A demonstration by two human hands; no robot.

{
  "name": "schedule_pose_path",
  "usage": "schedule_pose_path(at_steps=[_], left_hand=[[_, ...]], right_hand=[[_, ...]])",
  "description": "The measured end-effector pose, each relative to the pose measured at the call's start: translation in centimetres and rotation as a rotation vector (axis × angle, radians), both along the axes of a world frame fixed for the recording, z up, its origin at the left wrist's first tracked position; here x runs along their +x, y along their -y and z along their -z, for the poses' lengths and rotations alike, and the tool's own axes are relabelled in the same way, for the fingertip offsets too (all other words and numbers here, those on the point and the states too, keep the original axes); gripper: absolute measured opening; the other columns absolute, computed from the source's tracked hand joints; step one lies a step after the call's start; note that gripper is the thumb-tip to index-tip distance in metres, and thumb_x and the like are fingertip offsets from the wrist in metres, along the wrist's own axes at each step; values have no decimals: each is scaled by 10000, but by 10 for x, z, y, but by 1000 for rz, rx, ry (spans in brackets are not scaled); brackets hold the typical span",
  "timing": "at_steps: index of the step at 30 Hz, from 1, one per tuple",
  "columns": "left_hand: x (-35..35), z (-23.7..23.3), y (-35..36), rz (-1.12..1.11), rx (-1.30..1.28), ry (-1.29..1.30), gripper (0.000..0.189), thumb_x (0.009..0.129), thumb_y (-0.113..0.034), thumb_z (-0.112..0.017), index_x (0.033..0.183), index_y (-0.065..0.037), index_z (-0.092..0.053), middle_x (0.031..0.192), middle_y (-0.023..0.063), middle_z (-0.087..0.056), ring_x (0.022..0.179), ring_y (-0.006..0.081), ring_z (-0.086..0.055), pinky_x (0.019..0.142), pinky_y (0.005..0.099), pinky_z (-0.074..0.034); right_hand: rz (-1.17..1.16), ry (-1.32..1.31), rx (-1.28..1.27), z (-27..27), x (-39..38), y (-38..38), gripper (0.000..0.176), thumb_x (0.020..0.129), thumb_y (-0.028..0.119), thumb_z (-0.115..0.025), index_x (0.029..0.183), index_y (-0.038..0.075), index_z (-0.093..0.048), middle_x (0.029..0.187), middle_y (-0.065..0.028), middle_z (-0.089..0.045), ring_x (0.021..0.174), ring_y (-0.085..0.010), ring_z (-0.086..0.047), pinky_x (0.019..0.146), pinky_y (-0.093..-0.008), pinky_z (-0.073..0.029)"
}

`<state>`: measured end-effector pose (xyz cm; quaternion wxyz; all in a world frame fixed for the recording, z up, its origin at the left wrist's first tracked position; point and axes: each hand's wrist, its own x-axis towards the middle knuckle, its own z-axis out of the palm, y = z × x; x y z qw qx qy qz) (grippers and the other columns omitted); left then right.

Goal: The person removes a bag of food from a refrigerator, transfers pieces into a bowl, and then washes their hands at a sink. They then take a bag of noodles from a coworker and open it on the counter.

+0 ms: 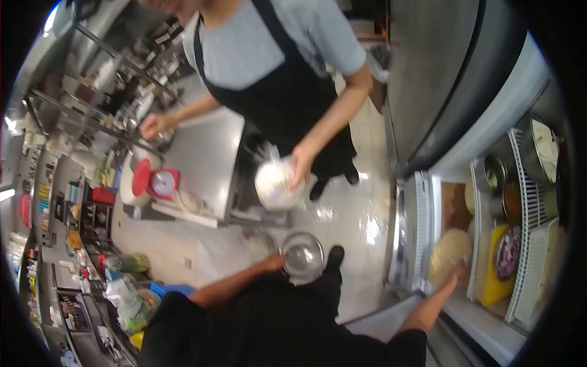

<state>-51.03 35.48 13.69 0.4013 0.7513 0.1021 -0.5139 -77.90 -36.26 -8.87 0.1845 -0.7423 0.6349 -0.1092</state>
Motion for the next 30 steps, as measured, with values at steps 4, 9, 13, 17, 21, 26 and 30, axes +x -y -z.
schedule_pose_path(at_steps=[4, 9, 13, 17, 21, 26, 30], left_hand=[[0, 14, -6, -23, 70, 26, 549, 936, -447, -323, 1148, 45, -440, 848, 172, -627, 601, 225, -632, 526, 332, -535], [9, -23, -10, -11, -42, 84, 584, 925, -469, -333, 1135, 46, -512, 985, 128, -606, 868, 180, -570, 752, 317, -458], [-1, -34, -41, -74, -115, 132, 499, 924, -372, -344, 1128, 52, -512, 1027, 147, -592, 949, 202, -540, 856, 345, -406], [-1, -60, -74, -272, -200, 262, 449, 916, -341, -362, 1079, 37, -539, 990, 118, -596, 893, 184, -557, 783, 322, -435], [45, -91, -122, -587, -338, 425, 400, 916, -357, -364, 994, -11, -551, 823, 74, -602, 674, 149, -565, 553, 290, -439], [138, -109, -182, -858, -410, 568, 417, 905, -415, -331, 851, -51, -529, 595, 43, -536, 445, 135, -510, 350, 247, -350], [205, -92, -236, -874, -443, 506, 467, 869, -459, -304, 821, -55, -534, 545, 48, -506, 401, 136, -461, 321, 242, -304]], right_hand=[[24, 109, -99, -34, 26, -48, 348, 701, 239, -604, 889, -53, -612, 859, -193, -633, 804, -309, -582, 766, -411, -438], [106, 459, 128, -115, 74, -137, 241, 686, 113, -526, 827, -75, -581, 743, -117, -594, 669, -201, -524, 659, -341, -426], [6, 666, 261, -169, 102, -206, 166, 690, 41, -524, 799, -70, -583, 720, -58, -579, 641, -128, -504, 631, -293, -426], [-95, 615, 276, -222, 139, -273, 119, 684, 39, -561, 765, -39, -601, 656, -26, -567, 591, -121, -500, 573, -295, -424], [-242, 477, 404, -287, 178, -343, 102, 668, 93, -586, 686, -6, -607, 561, -8, -522, 538, -114, -471, 494, -299, -377], [-558, 322, 498, -330, 221, -429, 138, 665, 128, -590, 702, -2, -612, 552, -26, -512, 531, -122, -466, 499, -310, -373], [-714, 376, 620, -378, 256, -502, 170, 680, 112, -585, 781, -16, -633, 603, -15, -532, 566, -103, -473, 521, -276, -382]])
